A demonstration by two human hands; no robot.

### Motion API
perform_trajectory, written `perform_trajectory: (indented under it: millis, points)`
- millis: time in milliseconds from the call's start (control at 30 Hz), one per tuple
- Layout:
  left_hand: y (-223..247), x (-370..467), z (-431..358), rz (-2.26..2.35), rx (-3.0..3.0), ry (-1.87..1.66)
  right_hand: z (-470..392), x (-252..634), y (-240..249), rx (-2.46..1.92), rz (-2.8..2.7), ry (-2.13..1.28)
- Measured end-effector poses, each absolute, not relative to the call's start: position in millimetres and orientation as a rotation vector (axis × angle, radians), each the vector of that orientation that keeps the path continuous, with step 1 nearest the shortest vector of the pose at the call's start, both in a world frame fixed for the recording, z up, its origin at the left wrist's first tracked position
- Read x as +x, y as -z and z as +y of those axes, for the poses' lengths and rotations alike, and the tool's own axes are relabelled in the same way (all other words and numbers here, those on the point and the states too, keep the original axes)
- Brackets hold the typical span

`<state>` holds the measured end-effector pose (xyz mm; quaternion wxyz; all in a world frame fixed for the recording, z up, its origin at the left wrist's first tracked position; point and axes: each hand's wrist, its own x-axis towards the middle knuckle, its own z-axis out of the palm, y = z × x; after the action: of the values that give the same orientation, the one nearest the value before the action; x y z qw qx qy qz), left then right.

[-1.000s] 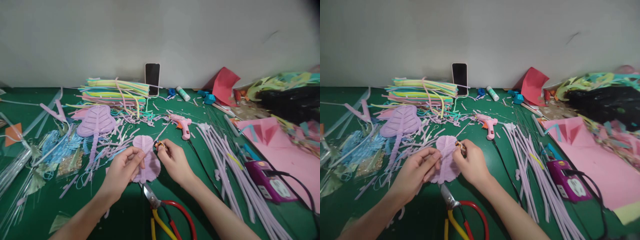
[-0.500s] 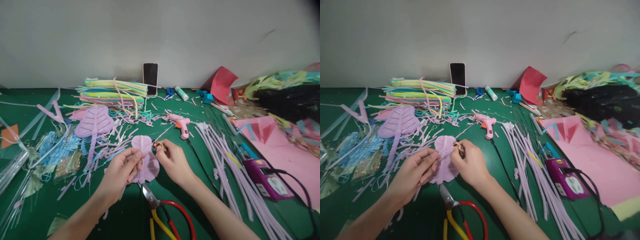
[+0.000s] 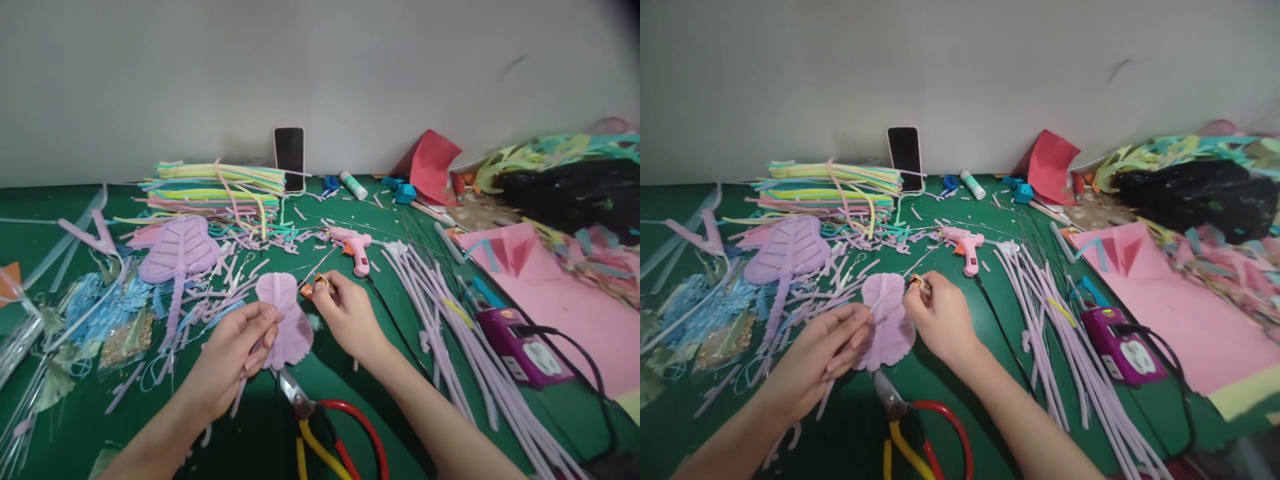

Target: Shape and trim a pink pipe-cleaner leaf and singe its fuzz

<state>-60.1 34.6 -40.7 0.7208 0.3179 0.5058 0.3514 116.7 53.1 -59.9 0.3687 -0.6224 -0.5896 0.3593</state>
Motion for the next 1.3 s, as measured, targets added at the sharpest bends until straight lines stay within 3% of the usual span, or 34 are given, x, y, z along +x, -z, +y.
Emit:
perform_trajectory:
  millis: [1300]
  points:
    - [45.7,-59.9,34.1,1.151,0.795,-0.778,53.7,122.1,57.6,-1.660,-1.490,-0.897]
